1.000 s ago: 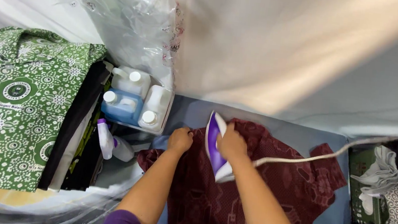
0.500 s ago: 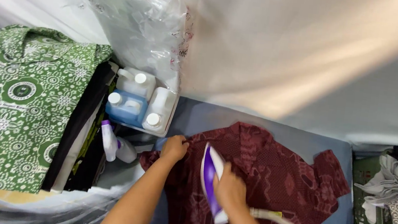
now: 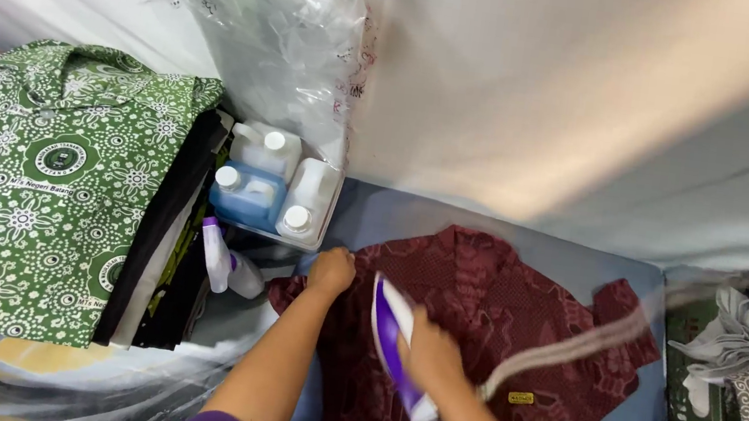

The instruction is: Ironing and folding a maroon patterned shirt on an ironing board.

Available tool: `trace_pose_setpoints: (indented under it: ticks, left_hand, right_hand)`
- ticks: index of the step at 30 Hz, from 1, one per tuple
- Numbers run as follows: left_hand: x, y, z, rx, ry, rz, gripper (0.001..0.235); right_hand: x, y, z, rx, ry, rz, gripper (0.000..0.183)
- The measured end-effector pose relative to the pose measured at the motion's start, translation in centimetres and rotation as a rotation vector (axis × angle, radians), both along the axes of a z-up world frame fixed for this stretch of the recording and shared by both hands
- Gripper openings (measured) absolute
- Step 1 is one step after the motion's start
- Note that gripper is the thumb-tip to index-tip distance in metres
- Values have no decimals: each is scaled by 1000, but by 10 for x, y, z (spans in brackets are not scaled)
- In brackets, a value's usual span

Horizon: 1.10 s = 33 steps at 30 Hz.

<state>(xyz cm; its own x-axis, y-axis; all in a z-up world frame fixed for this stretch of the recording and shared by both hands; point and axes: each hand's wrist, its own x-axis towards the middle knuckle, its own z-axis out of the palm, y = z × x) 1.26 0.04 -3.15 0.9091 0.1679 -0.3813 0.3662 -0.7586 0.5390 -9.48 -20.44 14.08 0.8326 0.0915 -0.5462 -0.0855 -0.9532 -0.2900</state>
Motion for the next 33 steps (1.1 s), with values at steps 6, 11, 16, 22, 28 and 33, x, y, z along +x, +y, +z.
trace_pose_setpoints:
  ticks: [6, 11, 16, 22, 28, 33]
  left_hand:
    - [-3, 1, 18, -27, 6, -30, 36]
    - [-8, -3, 34, -13, 7, -19, 37]
    - [-3, -3, 35, -4, 13, 0, 36]
    - [4, 1, 14, 17, 5, -59, 38]
    - [7, 7, 9, 18, 41, -110, 40]
    - [6, 10, 4, 47, 45, -113, 40]
  right_hand:
    - [-74, -8, -9, -6, 59, -76, 40]
    - [30, 26, 3, -37, -103, -81, 44]
    - [132, 40, -16, -20, -233, -174, 44]
    - [76, 16, -24, -30, -282, -162, 48]
    - [-95, -33, -22, -54, 146, -261, 59]
    - [-78, -30, -22, -83, 55, -383, 50]
